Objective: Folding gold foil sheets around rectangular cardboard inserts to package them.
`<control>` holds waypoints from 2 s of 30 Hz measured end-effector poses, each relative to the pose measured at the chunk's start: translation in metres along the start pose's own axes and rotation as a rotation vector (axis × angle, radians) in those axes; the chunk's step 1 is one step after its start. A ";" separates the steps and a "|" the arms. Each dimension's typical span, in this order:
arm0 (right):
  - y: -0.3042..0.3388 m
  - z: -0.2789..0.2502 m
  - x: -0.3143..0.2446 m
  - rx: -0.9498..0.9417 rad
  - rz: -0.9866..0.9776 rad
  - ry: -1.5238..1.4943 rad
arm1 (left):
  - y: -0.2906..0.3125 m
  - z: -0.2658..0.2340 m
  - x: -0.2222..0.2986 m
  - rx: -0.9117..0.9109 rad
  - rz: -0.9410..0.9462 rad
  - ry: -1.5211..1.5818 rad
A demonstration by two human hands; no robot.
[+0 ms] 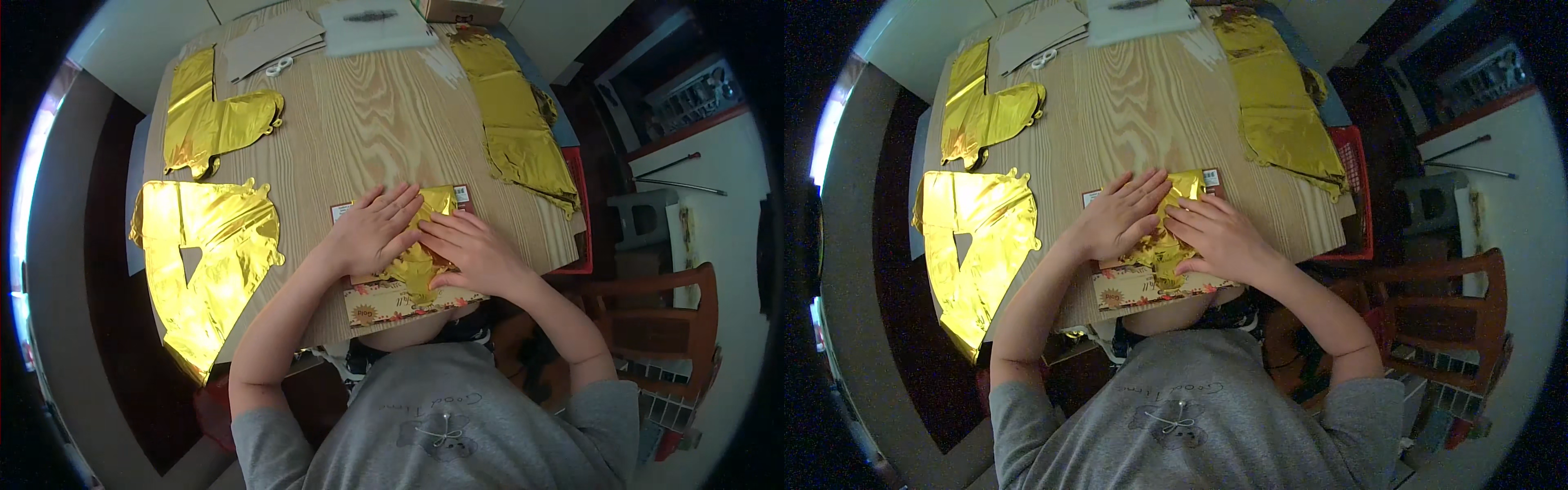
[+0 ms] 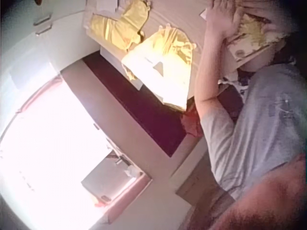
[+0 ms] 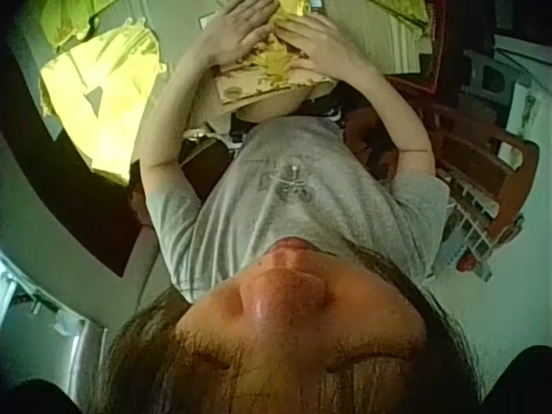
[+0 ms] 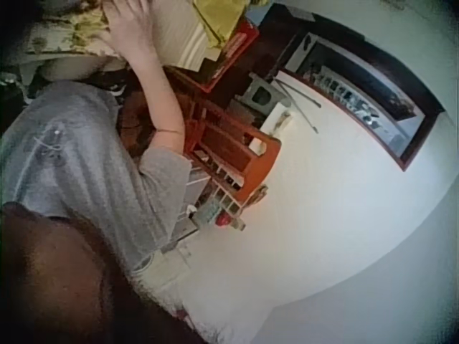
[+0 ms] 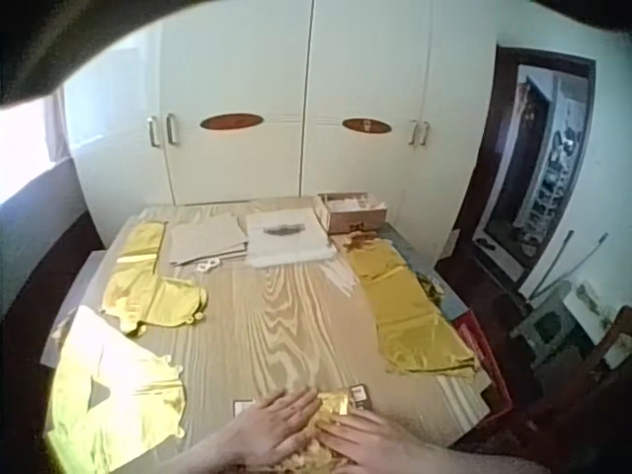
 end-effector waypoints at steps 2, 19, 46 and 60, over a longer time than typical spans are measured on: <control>0.000 0.003 0.001 0.000 -0.001 -0.020 | 0.000 0.000 -0.001 -0.001 0.003 0.008; -0.002 -0.009 -0.015 0.081 -0.203 0.153 | 0.000 -0.001 0.000 -0.014 -0.023 0.058; -0.012 -0.018 -0.024 0.442 -0.428 0.362 | 0.001 0.001 -0.008 0.031 0.021 0.119; -0.014 -0.026 -0.010 0.469 -0.612 0.391 | 0.001 -0.003 -0.005 -0.030 -0.012 0.121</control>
Point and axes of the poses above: each hand's wrist, its own y-axis away from the middle knuckle, its own z-axis out of the palm, x = y × z, the point moved 7 cm from there along -y, towards the middle knuckle, and after that the axes turned 14 degrees about y, right-handed, at the moved point
